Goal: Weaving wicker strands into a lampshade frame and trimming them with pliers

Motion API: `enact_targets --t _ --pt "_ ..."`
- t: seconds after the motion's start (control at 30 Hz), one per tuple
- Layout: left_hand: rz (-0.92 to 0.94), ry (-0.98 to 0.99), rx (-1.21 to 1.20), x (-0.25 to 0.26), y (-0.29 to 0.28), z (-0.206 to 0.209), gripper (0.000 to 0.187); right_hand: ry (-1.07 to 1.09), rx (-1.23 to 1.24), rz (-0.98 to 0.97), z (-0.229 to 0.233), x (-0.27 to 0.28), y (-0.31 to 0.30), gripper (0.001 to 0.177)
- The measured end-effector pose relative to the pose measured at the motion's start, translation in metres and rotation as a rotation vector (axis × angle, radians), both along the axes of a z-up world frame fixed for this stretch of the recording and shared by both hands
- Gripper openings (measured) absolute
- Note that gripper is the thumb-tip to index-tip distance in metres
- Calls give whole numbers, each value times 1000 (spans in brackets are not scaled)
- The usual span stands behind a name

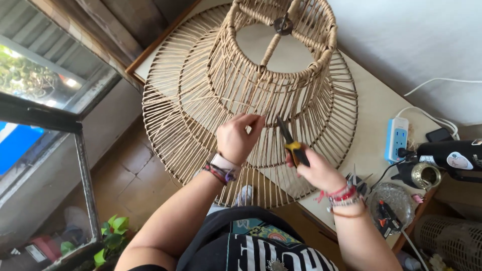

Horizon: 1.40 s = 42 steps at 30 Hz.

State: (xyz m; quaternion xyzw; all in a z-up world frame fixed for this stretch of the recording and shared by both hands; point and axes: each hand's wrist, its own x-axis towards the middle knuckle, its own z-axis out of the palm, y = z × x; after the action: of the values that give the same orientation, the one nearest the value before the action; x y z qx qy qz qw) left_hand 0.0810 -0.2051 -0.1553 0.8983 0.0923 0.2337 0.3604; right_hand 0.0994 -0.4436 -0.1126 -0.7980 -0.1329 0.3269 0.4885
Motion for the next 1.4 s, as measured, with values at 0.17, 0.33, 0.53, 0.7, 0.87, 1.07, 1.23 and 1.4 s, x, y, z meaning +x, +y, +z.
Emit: enact_targets --t 0.17,0.33,0.53,0.7,0.87,1.07,1.23,1.4 --pt "57 17 68 -1 -4 22 12 171 87 54 -9 19 1 64" --pt "47 65 186 0 -3 27 14 215 149 95 -8 25 10 65" --pt "-16 69 74 0 -3 24 12 71 -54 70 -14 16 7 65" --pt "-40 -447 -47 0 17 76 21 -836 -479 -93 -27 -4 -76 35" --pt "-151 -387 291 59 12 134 31 -633 -289 -76 0 -24 -47 22" --pt "-230 -575 164 88 18 128 37 -508 -158 -185 21 -44 -17 23" --pt "-407 -570 105 102 58 146 48 -514 -231 -208 21 -63 14 26" --pt "-756 -571 14 118 98 144 43 -533 -257 -271 7 -80 59 30"
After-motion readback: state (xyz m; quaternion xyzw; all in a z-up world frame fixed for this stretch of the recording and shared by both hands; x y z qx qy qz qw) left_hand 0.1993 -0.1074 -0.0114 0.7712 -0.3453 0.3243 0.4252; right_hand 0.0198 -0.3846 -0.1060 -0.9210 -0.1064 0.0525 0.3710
